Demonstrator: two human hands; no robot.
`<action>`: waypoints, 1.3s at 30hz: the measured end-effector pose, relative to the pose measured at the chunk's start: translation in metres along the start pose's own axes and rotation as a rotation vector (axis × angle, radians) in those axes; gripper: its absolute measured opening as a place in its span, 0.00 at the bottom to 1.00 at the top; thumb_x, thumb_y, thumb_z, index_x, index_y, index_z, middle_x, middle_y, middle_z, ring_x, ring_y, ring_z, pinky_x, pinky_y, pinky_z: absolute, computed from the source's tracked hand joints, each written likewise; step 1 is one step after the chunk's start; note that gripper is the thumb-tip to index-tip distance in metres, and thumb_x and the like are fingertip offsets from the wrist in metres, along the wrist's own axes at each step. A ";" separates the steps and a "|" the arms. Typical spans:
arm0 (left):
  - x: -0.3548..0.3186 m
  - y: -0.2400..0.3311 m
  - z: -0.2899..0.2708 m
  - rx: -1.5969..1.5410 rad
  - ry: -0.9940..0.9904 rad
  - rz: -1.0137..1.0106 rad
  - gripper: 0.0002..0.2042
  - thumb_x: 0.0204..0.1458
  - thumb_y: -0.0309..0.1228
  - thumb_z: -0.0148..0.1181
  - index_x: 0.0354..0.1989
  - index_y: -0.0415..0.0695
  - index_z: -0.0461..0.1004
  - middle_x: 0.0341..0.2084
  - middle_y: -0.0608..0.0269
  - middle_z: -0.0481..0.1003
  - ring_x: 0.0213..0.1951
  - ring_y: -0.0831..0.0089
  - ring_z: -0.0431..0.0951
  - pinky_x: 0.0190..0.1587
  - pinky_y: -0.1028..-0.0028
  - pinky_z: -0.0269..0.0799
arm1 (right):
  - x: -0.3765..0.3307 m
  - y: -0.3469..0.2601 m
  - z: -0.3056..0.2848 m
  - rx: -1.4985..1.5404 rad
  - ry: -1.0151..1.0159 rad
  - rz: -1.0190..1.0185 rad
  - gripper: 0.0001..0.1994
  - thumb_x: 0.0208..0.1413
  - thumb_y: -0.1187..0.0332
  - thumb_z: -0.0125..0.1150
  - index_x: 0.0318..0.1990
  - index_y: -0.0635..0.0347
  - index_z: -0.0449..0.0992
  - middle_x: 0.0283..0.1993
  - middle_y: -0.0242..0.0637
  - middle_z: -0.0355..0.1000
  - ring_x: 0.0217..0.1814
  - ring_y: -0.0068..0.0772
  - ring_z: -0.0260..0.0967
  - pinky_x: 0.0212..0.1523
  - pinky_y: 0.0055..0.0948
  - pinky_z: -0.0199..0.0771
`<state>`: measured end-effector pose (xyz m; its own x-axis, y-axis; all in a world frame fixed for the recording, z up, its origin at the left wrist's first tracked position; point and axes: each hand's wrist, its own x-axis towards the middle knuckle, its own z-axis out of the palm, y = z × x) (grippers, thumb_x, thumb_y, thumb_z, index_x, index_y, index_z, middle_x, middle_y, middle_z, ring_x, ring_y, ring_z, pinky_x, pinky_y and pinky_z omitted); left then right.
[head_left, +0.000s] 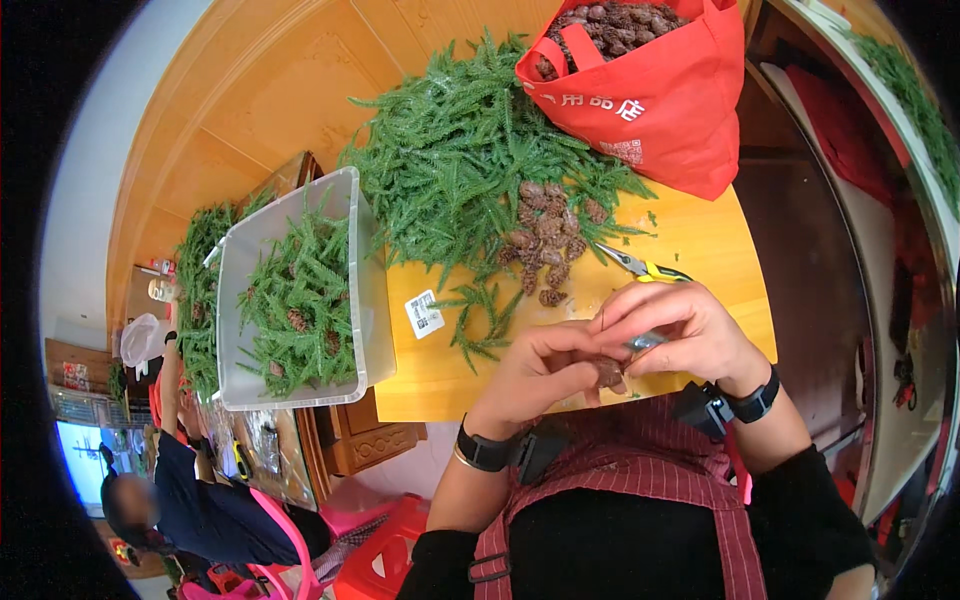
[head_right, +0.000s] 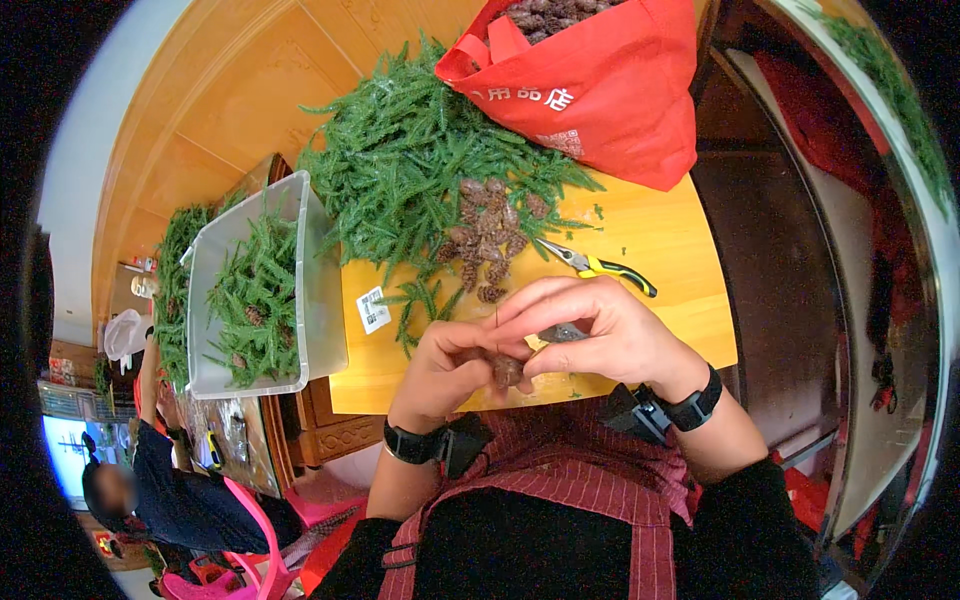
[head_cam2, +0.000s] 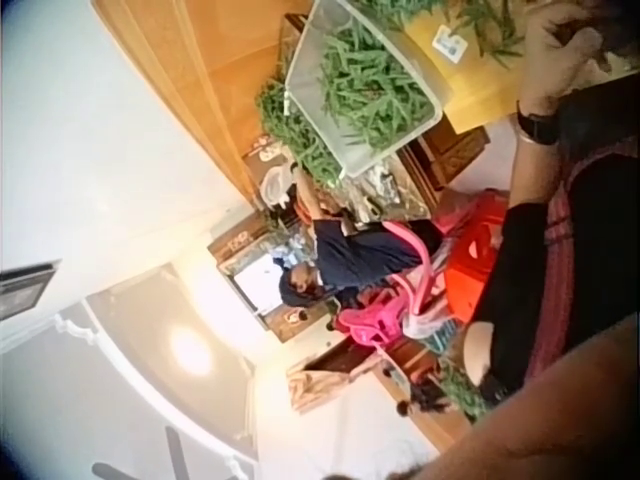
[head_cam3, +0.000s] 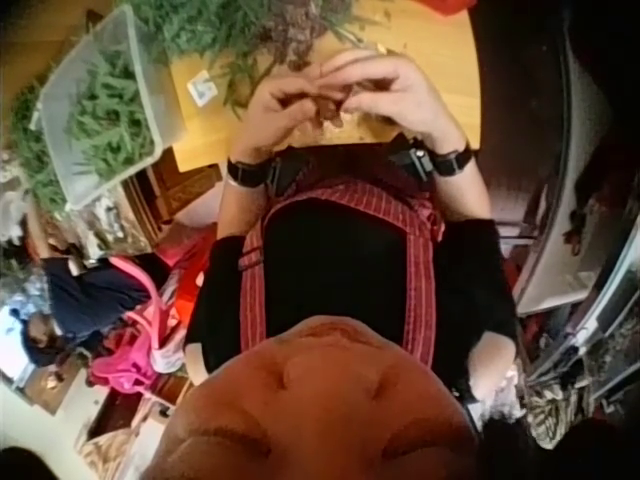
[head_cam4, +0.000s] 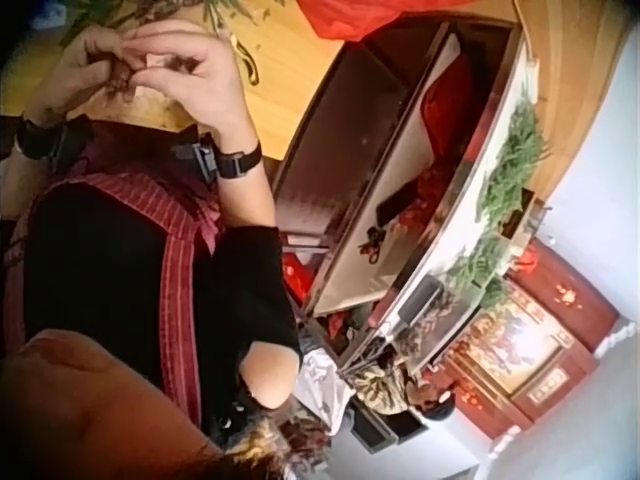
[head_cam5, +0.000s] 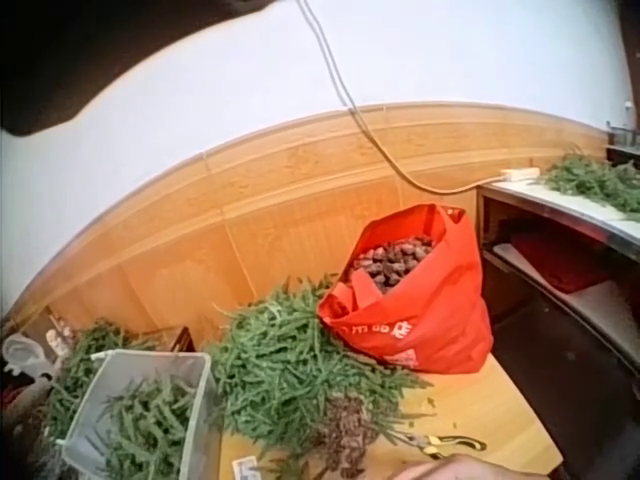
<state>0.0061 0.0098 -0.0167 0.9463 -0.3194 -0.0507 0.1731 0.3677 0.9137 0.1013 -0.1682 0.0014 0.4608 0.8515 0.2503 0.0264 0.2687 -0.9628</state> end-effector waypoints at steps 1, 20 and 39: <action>-0.001 0.001 0.003 -0.027 0.020 0.037 0.08 0.49 0.21 0.51 0.38 0.35 0.72 0.35 0.58 0.73 0.31 0.74 0.76 0.28 0.80 0.72 | 0.001 -0.001 0.001 -0.009 0.004 0.018 0.11 0.39 0.77 0.63 0.34 0.67 0.76 0.40 0.43 0.69 0.47 0.37 0.65 0.48 0.32 0.64; -0.002 0.004 0.015 0.037 0.127 0.055 0.10 0.47 0.22 0.52 0.37 0.33 0.72 0.32 0.55 0.73 0.29 0.69 0.76 0.23 0.81 0.71 | 0.001 0.017 0.011 0.348 0.154 0.200 0.06 0.54 0.74 0.50 0.39 0.63 0.65 0.31 0.32 0.69 0.32 0.17 0.66 0.33 0.18 0.67; 0.001 -0.006 0.014 -0.061 0.086 0.043 0.10 0.50 0.19 0.50 0.40 0.36 0.73 0.38 0.58 0.71 0.34 0.71 0.76 0.32 0.80 0.73 | 0.003 0.002 0.026 0.386 0.231 0.178 0.04 0.57 0.71 0.45 0.36 0.60 0.62 0.24 0.29 0.63 0.22 0.16 0.61 0.20 0.15 0.64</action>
<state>0.0020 -0.0050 -0.0165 0.9727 -0.2269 -0.0489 0.1456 0.4325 0.8898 0.0794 -0.1532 0.0028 0.6141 0.7891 0.0138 -0.3819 0.3124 -0.8698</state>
